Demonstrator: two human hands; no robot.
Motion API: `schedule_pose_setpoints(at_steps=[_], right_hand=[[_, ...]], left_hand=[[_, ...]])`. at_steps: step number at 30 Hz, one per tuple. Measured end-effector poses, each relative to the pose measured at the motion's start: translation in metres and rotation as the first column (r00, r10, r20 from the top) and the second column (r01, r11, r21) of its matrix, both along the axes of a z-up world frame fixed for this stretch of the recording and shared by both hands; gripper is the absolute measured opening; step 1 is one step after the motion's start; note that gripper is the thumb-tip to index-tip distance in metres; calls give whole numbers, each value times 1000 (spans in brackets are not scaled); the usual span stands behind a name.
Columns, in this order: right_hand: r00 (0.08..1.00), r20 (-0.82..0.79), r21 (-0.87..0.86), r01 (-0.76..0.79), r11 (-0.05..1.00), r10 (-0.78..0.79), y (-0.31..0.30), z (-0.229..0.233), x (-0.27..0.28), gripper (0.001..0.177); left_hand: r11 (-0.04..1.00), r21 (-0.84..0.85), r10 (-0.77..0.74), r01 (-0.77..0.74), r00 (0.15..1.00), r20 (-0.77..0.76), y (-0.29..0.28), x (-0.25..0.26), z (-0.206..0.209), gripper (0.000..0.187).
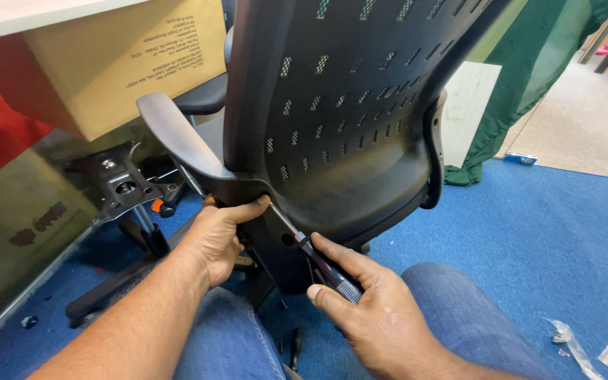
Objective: The person uses a screwdriver to tighten a screw on the left armrest of a black office chair. The person holds the armrest steady with the left hand while turning the screwdriver with the right hand.
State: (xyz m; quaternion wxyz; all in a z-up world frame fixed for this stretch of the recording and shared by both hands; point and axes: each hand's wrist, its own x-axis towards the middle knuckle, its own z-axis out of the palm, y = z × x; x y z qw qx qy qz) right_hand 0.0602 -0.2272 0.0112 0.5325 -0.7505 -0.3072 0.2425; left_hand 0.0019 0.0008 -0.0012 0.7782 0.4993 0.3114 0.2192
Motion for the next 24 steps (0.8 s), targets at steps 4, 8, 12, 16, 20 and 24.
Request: schedule_pose_setpoints(at_steps=[4, 8, 12, 16, 20, 24], right_hand=[[997, -80, -12, -12, 1000, 11, 2, 9, 7, 60], [710, -696, 141, -6, 990, 104, 9, 28, 24, 35], [377, -925, 56, 15, 998, 47, 8, 39, 28, 33], [380, -925, 31, 61, 998, 5, 14, 50, 17, 28], [739, -674, -34, -37, 999, 4, 14, 55, 18, 30], [830, -555, -31, -72, 997, 43, 13, 54, 13, 35]], left_hand=[[993, 17, 120, -119, 992, -49, -2, 10, 4, 67], [995, -3, 96, -98, 980, -174, 1, 14, 18, 51], [999, -17, 27, -29, 992, -126, 0, 11, 20, 40], [998, -28, 57, -63, 983, -172, -4, 12, 26, 52], [996, -64, 48, -68, 962, -270, -6, 13, 31, 65], [994, -74, 54, -78, 957, -286, -10, 11, 31, 71]])
